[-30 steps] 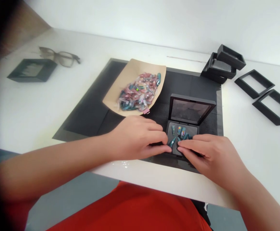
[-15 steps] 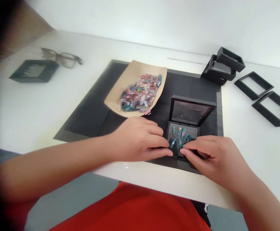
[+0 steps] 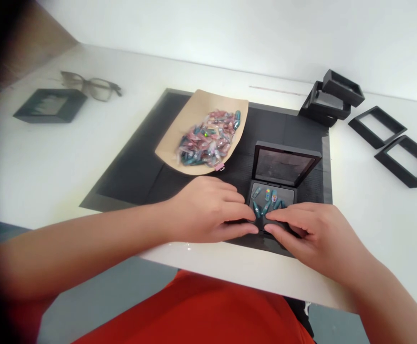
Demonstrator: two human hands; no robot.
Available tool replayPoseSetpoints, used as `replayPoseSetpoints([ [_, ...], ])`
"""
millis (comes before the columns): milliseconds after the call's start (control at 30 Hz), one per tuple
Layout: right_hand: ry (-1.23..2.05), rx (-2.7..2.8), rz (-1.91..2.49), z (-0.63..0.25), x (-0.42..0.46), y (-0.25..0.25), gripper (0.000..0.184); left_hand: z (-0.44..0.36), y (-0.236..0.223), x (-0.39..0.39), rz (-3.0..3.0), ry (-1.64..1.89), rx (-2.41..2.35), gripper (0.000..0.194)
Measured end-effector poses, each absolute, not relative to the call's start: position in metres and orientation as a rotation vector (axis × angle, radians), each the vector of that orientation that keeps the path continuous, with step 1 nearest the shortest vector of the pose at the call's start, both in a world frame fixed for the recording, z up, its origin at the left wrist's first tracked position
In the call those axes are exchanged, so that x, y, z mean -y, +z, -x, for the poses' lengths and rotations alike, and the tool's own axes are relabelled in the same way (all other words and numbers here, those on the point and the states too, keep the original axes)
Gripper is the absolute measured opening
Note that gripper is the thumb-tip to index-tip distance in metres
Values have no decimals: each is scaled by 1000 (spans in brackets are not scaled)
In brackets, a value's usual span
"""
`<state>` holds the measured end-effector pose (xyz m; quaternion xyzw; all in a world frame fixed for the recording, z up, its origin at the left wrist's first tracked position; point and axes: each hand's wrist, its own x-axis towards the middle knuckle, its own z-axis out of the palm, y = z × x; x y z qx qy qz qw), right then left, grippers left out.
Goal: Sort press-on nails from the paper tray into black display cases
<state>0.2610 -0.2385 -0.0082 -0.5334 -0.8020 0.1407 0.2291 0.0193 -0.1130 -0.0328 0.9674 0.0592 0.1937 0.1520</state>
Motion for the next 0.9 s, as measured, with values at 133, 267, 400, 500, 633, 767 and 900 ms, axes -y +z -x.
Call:
replayPoseSetpoints([
  [133, 362, 2185, 1513, -261, 240, -3, 25, -18, -33, 115, -2779, 657, -154, 36],
  [267, 307, 2111, 1617, -269, 241, 1, 27, -17, -30, 115, -2782, 737, -207, 41],
  [400, 217, 2078, 1718, -280, 241, 2, 30, -18, -27, 113, -2804, 711, -402, 31],
  [500, 261, 2091, 1734, -283, 240, 2, 32, -19, -26, 113, -2864, 609, -517, 34],
  [633, 330, 2115, 1664, -279, 240, 2, 34, -18, -26, 114, -2899, 576, -506, 41],
  [767, 231, 2125, 1647, -276, 239, 0, 30, -18, -27, 114, -2892, 620, -484, 37],
  [900, 181, 2139, 1628, -272, 239, -3, 24, -18, -28, 115, -2883, 636, -459, 35],
])
